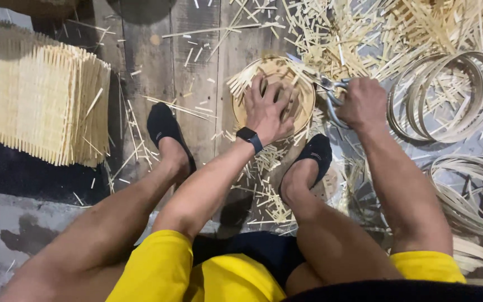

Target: The recorder is assembling and trimming round bamboo steamer basket components by fitting circular rims onto woven mats and cutting the excess material.

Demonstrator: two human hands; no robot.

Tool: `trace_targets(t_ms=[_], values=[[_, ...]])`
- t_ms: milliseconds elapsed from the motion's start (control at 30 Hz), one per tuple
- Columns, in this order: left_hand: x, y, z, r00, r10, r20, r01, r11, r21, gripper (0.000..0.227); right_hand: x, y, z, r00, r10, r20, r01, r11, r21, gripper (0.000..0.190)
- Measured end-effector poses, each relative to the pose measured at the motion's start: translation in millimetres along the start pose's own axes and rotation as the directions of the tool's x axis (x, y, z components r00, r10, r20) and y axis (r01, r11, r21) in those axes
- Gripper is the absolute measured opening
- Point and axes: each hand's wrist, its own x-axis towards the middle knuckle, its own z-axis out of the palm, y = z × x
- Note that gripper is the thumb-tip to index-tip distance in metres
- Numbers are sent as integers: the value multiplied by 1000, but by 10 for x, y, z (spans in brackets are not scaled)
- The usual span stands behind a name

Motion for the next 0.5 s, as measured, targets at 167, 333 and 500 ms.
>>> trace_targets(t_ms=[167, 333, 500], values=[[63, -126, -90, 980, 129, 154, -114, 988, -104, 73, -146, 254, 115, 992, -102, -80, 100, 995, -27, 41], [144, -201, -114, 900, 300, 316, -308, 951, -25, 74, 67, -65, -214, 995, -79, -54, 77, 996, -37, 50], [85, -156, -128, 929, 334, 160, -341, 940, 13, 73, -19, 232, 58, 995, -47, 84, 48, 999, -10, 36]])
